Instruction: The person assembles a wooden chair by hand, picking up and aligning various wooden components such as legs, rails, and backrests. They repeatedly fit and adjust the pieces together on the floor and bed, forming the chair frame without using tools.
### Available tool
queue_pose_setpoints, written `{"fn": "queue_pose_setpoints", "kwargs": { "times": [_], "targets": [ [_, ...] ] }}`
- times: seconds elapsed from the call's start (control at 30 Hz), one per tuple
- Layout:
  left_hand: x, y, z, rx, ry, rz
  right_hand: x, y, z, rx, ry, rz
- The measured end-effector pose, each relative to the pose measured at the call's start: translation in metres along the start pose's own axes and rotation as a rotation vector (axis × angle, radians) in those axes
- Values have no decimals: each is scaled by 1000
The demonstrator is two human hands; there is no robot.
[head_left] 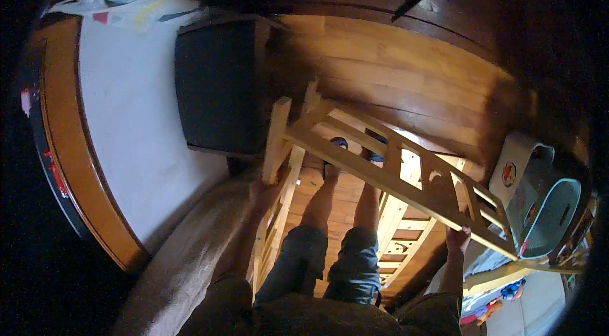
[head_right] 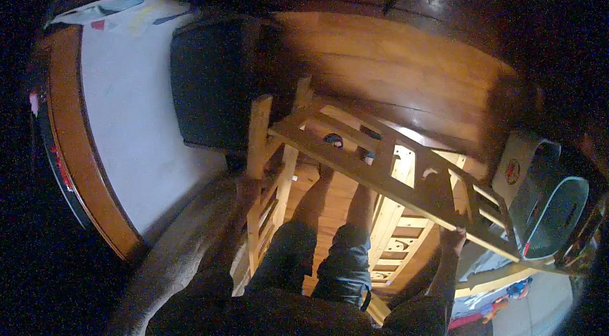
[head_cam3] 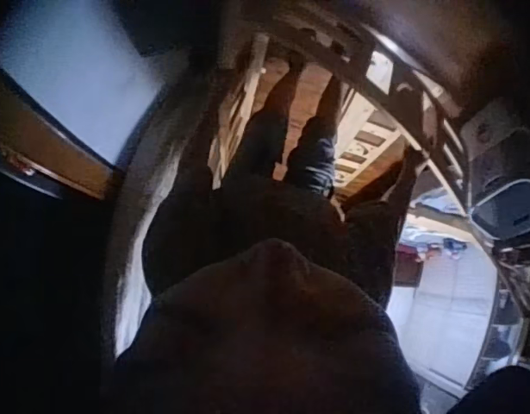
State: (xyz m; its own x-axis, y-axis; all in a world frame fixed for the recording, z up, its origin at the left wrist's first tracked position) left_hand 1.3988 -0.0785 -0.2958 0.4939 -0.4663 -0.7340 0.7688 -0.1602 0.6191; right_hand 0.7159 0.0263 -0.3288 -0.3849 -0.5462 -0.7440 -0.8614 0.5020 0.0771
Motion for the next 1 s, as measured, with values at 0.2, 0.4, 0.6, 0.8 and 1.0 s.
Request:
{"fn": "queue_pose_setpoints", "kwargs": {
  "times": [0.2, 0.4, 0.6, 0.8, 1.0],
  "targets": [
    [2, -5, -11, -345, -315, 11, 29, -5, 27, 463, -238, -69],
    [18, -22, -43, -80, -176, 33, 49, 7, 62, 779, -452, 31],
    [28, -41, -52, -436, -198, -29, 53, -6, 67, 883, -507, -54],
    [33, -47, -57, -94, -101, -18, 49, 12, 78, 827, -460, -4],
    [29, -56, -56, -321, -172, 15, 34, 73, 66, 143, 35, 714]
  ]
}}
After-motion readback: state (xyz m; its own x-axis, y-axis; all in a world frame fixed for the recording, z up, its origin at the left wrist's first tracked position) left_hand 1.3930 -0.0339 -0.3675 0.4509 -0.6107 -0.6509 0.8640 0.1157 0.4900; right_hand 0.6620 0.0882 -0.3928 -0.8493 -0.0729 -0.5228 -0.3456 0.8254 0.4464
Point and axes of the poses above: each hand's wrist, its own x-axis towards the middle knuckle, its own y-axis out of the back of the hand, z = x × y, the point moved 10 cm from there along x, towards the middle knuckle, and after that the axes turned 4 degrees about z, right-handed, at the moved point
